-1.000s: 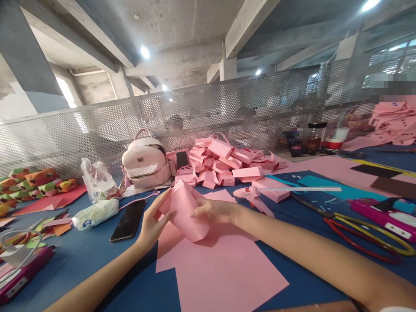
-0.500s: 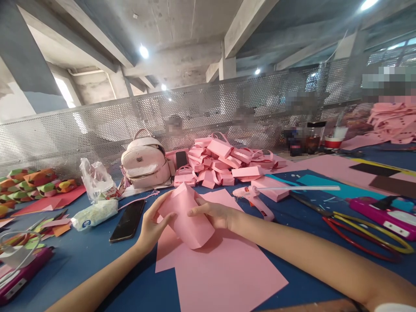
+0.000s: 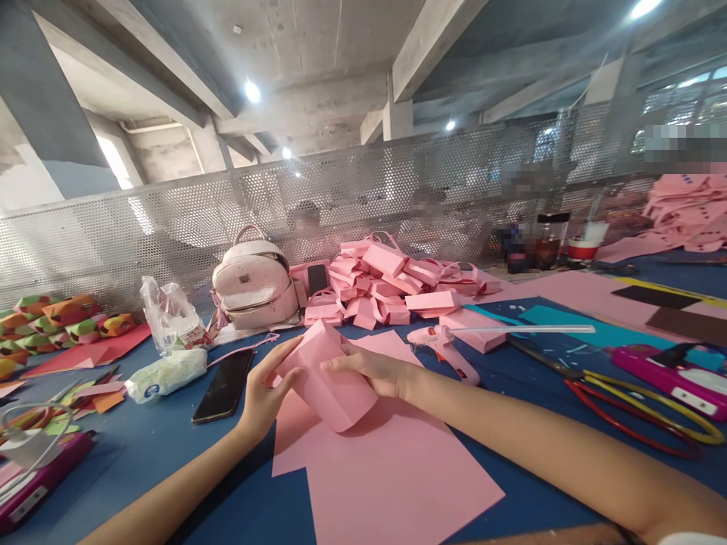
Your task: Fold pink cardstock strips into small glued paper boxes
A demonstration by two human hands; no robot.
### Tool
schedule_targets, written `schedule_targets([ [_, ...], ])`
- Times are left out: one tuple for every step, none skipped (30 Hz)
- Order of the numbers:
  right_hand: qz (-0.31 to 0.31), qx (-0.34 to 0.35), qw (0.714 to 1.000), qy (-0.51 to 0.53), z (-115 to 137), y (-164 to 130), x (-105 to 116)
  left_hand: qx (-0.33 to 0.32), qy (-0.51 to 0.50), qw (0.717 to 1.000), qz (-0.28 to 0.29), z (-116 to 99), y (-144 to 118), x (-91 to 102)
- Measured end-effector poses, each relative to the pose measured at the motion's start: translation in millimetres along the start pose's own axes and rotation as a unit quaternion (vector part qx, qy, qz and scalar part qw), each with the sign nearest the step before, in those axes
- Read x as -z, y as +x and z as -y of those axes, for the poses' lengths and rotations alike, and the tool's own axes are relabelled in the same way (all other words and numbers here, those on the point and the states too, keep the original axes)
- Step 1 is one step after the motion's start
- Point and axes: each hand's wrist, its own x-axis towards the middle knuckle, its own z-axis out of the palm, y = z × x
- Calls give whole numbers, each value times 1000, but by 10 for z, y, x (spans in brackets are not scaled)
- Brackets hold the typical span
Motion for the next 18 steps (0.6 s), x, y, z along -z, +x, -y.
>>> schedule_targets([
  [-6, 6, 1000, -22, 13, 1, -4, 9, 0, 1000, -9, 4, -3, -1],
  [-13, 10, 999, -44, 29, 0, -7, 18, 0, 1000, -17, 7, -4, -3],
  [-24, 13, 998, -64, 47, -2, -10, 26, -2, 999, -25, 8, -3, -5],
  [-37, 17, 996, -83, 65, -4, -11, 33, -4, 999, -31, 8, -1, -8],
  [-52, 23, 993, -102, 83, -5, -10, 40, -6, 999, -36, 8, 1, -11],
  [-67, 32, 990, -121, 99, -2, -5, 45, -8, 998, -43, 6, 4, -14],
  [-83, 44, 985, -144, 111, 6, 4, 49, -11, 998, -50, 5, 7, -16],
  [-99, 60, 978, -175, 120, 20, 17, 52, -14, 997, -56, 5, 9, -18],
  [-115, 82, 967, -213, 124, 39, 35, 53, -15, 997, -61, 5, 10, -19],
  [-127, 108, 953, -251, 123, 64, 58, 53, -17, 996, -64, 7, 10, -20],
  [-138, 133, 939, -285, 120, 92, 84, 53, -19, 996, -66, 11, 9, -21],
  [-147, 155, 926, -311, 114, 121, 113, 53, -21, 996, -66, 17, 7, -22],
  [-154, 174, 917, -325, 108, 147, 142, 53, -23, 996, -67, 25, 5, -23],
  [-160, 191, 911, -330, 104, 169, 169, 55, -26, 996, -68, 33, 2, -25],
  [-168, 206, 906, -329, 103, 183, 192, 57, -30, 996, -67, 43, 0, -28],
  [-178, 220, 901, -329, 107, 189, 210, 61, -36, 996, -62, 54, -3, -32],
  [-189, 235, 894, -331, 117, 186, 221, 63, -42, 996, -54, 65, -7, -37],
  [-199, 250, 885, -337, 131, 173, 223, 64, -48, 996, -44, 75, -12, -44],
])
